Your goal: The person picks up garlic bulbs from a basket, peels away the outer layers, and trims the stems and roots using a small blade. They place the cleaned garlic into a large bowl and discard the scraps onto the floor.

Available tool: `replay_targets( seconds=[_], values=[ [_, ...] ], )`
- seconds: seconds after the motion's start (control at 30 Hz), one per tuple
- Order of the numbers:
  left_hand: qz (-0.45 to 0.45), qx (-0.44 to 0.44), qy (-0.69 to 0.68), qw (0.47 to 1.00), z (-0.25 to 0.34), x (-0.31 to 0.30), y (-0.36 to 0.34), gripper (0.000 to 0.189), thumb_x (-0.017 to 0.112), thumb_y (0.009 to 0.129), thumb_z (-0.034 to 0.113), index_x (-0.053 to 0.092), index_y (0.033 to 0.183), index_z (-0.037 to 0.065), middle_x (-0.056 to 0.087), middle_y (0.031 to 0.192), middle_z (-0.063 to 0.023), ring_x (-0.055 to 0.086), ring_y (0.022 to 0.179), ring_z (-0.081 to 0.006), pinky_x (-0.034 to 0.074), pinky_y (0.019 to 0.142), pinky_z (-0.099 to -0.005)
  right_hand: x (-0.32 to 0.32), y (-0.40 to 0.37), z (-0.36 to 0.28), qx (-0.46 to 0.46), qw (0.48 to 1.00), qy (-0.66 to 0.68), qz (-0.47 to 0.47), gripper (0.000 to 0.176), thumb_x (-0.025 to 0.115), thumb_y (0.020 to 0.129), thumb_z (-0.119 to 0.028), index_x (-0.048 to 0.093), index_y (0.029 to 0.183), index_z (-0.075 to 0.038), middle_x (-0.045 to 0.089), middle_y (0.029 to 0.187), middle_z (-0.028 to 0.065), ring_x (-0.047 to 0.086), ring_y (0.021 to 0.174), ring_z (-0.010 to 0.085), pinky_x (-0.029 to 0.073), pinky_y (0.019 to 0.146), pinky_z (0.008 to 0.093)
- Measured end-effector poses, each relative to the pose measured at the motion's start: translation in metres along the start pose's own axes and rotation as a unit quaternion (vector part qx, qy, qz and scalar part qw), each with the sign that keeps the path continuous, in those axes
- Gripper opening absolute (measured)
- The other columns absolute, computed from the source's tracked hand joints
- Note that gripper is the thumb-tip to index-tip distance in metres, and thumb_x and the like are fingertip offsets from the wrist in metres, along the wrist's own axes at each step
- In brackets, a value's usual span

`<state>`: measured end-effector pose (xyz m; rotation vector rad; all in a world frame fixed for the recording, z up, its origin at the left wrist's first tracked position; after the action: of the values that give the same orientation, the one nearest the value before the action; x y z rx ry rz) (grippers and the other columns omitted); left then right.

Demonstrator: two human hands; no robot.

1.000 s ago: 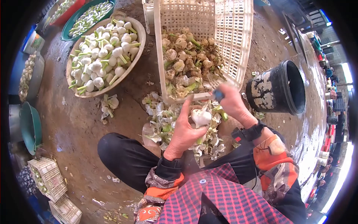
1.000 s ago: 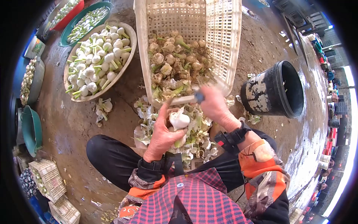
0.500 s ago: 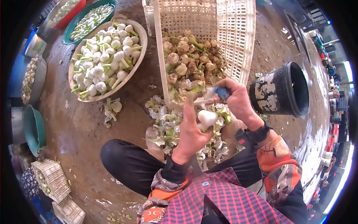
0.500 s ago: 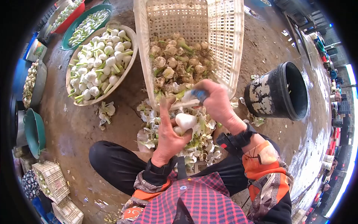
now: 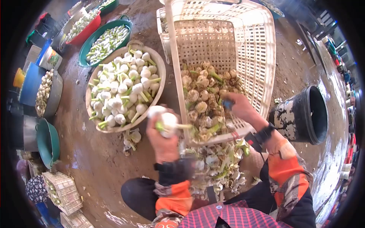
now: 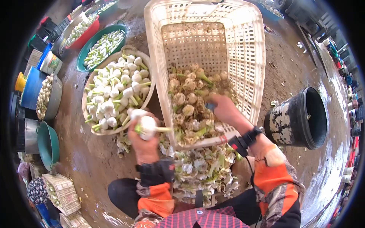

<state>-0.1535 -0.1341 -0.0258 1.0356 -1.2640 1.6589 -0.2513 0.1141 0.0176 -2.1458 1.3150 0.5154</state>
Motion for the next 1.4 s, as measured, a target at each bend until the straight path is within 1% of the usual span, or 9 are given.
replay_targets(
  seconds=[0.3,0.4,0.53,0.63,0.7,0.87,0.93,1.0,1.4],
  values=[
    [0.153,0.194,-0.034,0.968,0.166,0.044,0.094,0.045,0.054,0.083,0.029,0.052,0.115,-0.003,0.057,0.116,-0.0193,0.053,0.109,-0.0370,0.036,0.101,-0.0545,0.017,0.148,0.078,-0.062,0.907,-0.326,0.260,0.038,0.053,0.073,-0.006,0.057,0.111,-0.004,0.061,0.099,0.0204,0.054,0.093,0.0391,0.044,0.081,0.0453],
    [-0.077,0.103,0.037,0.991,0.133,0.028,0.092,0.041,0.044,0.090,0.030,0.051,0.117,-0.001,0.059,0.113,-0.0167,0.054,0.110,-0.0351,0.041,0.096,-0.0512,0.007,0.157,0.081,-0.015,0.952,-0.221,0.213,0.033,0.055,0.071,-0.005,0.059,0.104,-0.003,0.061,0.101,0.0193,0.054,0.094,0.0393,0.043,0.082,0.0470],
    [-0.089,0.108,0.232,0.963,-0.005,0.064,0.012,0.026,0.044,0.092,0.016,0.056,0.111,0.002,0.064,0.095,-0.0122,0.063,0.088,-0.0276,0.052,0.080,-0.0394,-0.029,0.110,0.047,-0.100,0.955,-0.125,0.250,0.026,0.058,0.079,0.000,0.062,0.105,-0.002,0.061,0.099,0.0179,0.059,0.092,0.0331,0.046,0.081,0.0370],
    [-0.080,0.035,0.348,0.933,-0.086,0.056,-0.031,0.057,0.064,0.078,0.003,0.043,0.130,0.008,0.055,0.115,-0.0121,0.058,0.103,-0.0259,0.048,0.091,-0.0387,-0.053,0.042,-0.010,-0.127,0.964,-0.054,0.228,0.028,0.059,0.077,0.008,0.064,0.103,-0.003,0.065,0.095,0.0131,0.062,0.080,0.0210,0.048,0.068,0.0299],
    [-0.084,0.216,0.575,0.785,-0.084,0.071,-0.047,0.073,0.070,0.072,0.001,0.034,0.136,0.009,0.049,0.124,-0.0114,0.055,0.107,-0.0254,0.047,0.092,-0.0375,-0.047,0.001,-0.017,-0.062,0.985,0.068,0.144,0.027,0.061,0.080,0.005,0.063,0.105,-0.005,0.066,0.094,0.0074,0.061,0.079,0.0117,0.049,0.065,0.0247],
    [-0.153,0.053,0.498,0.852,-0.101,0.052,-0.077,0.078,0.074,0.066,0.000,0.033,0.132,0.007,0.043,0.125,-0.0092,0.052,0.107,-0.0203,0.046,0.092,-0.0316,0.008,-0.075,-0.066,-0.117,0.916,0.382,0.025,0.043,0.066,0.083,-0.014,0.051,0.121,0.001,0.063,0.104,0.0093,0.061,0.091,0.0145,0.050,0.079,0.0270],
    [-0.109,0.141,0.552,0.815,-0.080,0.054,-0.095,0.071,0.074,0.065,0.001,0.037,0.125,0.004,0.047,0.113,-0.0080,0.053,0.100,-0.0169,0.047,0.085,-0.0277,0.040,-0.089,-0.062,-0.014,0.839,0.542,0.050,0.053,0.069,0.082,-0.027,0.049,0.121,0.004,0.060,0.108,0.0093,0.058,0.097,0.0141,0.047,0.085,0.0270],
    [-0.112,0.314,0.691,0.642,-0.060,0.074,-0.118,0.070,0.075,0.064,0.001,0.038,0.123,0.003,0.046,0.114,-0.0090,0.053,0.099,-0.0159,0.048,0.082,-0.0276,0.064,-0.104,-0.080,-0.057,0.873,0.478,0.075,0.044,0.066,0.085,-0.026,0.053,0.116,0.003,0.062,0.104,0.0078,0.058,0.092,0.0115,0.047,0.082,0.0257],
    [-0.152,-0.088,0.300,0.938,-0.061,0.058,-0.149,0.057,0.064,0.078,0.013,0.039,0.127,0.001,0.057,0.108,-0.0111,0.062,0.088,-0.0203,0.053,0.072,-0.0306,0.043,-0.164,-0.118,-0.176,0.964,0.106,0.171,0.032,0.057,0.084,-0.001,0.057,0.116,-0.001,0.067,0.090,0.0089,0.059,0.082,0.0101,0.047,0.074,0.0252]
  ],
)
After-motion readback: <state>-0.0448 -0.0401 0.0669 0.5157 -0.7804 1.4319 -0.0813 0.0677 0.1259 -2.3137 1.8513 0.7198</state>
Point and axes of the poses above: each hand's wrist, its own y-axis towards the middle knuckle, its own x-axis out of the palm, z = x × y, the point moved 8 cm from there along y, towards the middle knuckle
